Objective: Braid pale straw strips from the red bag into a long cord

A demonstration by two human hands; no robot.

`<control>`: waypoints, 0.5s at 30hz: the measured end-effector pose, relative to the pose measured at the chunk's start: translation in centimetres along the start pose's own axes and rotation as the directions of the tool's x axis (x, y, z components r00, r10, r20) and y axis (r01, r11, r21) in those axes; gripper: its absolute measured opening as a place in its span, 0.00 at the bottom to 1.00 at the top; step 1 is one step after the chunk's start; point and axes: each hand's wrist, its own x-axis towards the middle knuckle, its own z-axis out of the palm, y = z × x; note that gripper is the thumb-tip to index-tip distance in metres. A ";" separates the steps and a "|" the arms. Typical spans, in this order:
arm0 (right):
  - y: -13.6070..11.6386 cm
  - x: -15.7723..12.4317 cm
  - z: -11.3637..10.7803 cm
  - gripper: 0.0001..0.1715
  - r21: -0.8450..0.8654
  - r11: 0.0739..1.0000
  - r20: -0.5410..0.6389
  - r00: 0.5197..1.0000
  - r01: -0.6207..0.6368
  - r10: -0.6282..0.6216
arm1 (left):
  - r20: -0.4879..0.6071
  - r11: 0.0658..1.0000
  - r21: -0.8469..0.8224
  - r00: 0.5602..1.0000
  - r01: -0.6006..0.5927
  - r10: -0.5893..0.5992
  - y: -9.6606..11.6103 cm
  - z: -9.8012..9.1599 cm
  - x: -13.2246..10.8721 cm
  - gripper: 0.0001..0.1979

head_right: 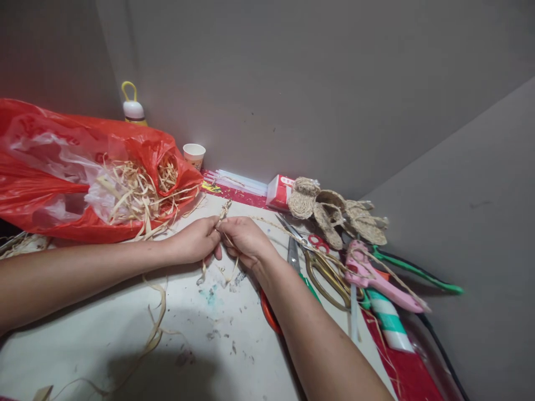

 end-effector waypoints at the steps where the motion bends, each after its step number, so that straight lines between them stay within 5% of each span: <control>1: 0.0 0.0 -0.1 0.14 0.004 1.000 0.001 1.000 0.001 -0.001 | 0.025 1.000 0.005 1.000 0.008 -0.008 0.3 -0.3 -0.1 0.09; 5: -0.3 -0.1 -0.5 0.12 0.025 1.000 0.021 1.000 -0.005 0.004 | 0.168 0.994 0.091 0.983 0.060 -0.075 1.9 -3.0 0.0 0.07; 7: -0.4 -0.2 -0.7 0.11 0.026 1.000 0.036 0.999 -0.014 0.013 | -0.052 0.985 0.164 0.997 -0.043 0.053 2.3 -4.4 0.4 0.07; 9: -0.4 -0.2 -0.9 0.10 0.022 1.000 0.052 0.998 -0.022 0.021 | -0.314 0.968 0.205 0.928 -0.142 0.202 2.1 -5.0 0.8 0.06; 10: -0.4 -0.1 -0.9 0.11 0.019 1.000 0.059 0.998 -0.025 0.024 | -0.361 0.972 0.182 0.910 -0.147 0.205 1.7 -4.8 1.0 0.06; 11: -0.5 -0.1 -1.0 0.11 0.015 1.000 0.066 0.997 -0.026 0.025 | -0.346 0.988 0.114 0.928 -0.106 0.140 1.3 -4.5 1.2 0.06; 13: -0.5 0.0 -1.1 0.12 0.003 0.999 0.084 0.996 -0.032 0.031 | -0.141 0.996 -0.089 0.990 0.011 -0.024 0.5 -3.4 1.4 0.09; 15: -0.5 0.1 -1.2 0.14 -0.013 0.999 0.105 0.994 -0.040 0.041 | 0.036 0.976 -0.191 0.995 0.100 -0.095 -0.1 -2.4 1.4 0.12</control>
